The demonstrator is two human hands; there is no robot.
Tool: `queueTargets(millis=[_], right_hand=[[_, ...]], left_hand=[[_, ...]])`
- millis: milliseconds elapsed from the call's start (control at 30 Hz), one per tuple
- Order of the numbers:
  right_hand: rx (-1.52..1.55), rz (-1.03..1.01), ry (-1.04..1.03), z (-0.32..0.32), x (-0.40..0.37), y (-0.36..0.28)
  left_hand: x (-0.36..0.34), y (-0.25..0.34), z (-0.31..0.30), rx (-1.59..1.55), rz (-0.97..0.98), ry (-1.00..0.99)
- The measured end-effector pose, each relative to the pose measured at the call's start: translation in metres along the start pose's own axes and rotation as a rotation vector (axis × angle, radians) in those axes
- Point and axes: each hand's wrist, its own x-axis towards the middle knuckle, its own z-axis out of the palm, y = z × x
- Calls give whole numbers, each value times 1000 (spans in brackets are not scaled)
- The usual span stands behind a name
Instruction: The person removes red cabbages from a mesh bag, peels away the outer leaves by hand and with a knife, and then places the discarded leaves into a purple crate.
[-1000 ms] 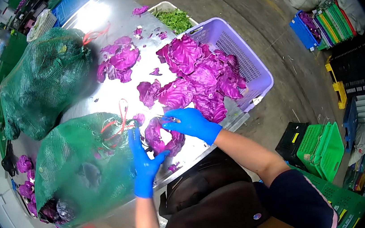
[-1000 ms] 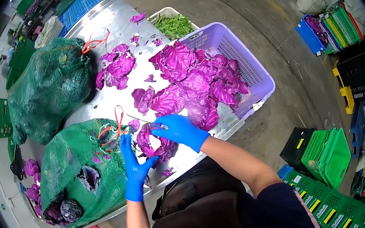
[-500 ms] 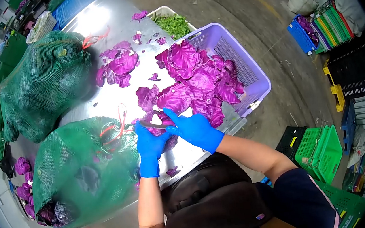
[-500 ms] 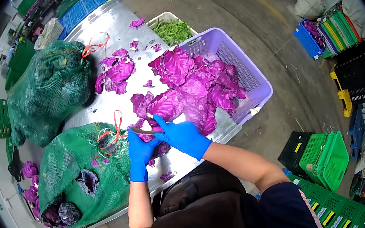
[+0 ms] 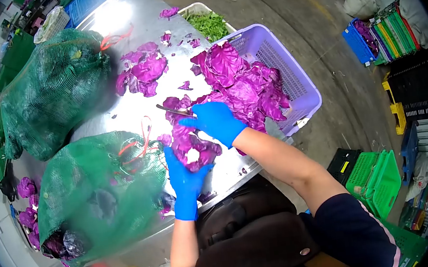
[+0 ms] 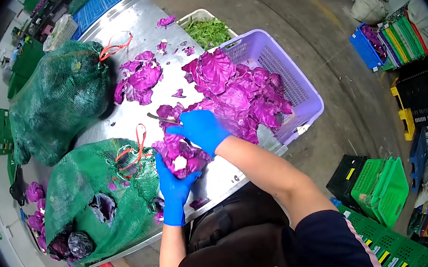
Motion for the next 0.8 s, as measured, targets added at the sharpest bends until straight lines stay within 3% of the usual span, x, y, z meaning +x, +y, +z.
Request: queueTargets(millis=[67,100,167,267,367,400,500,600,800], right_hand=[[117,19,90,28,10,23],[266,135,-32,42,17,38],[152,181,-131,37,21,31],[162,185,55,33,6,20],[261,-24,59,5,-42,-5],[397,-151,12,14,-58,-11],[428,-343,-157,23,-75,-13],[314,-505,20,31,-74,-4],[425,-292,70,35,-103,37]], left_hand=[[-20,-4,-4,-213,1,11],[-27,-18,-1,-221,62,47],[-34,-18,-5,-357,9,42],[-29,-24,-11,-309,39,38],[-24,-33,-12,-326,24,7],[-23,-35,-11,-374,10,22],[-21,-34,-13,-422,-24,-11],[-15,-37,-15,-361,-40,-60],[-12,-43,-16,-384,7,-75]])
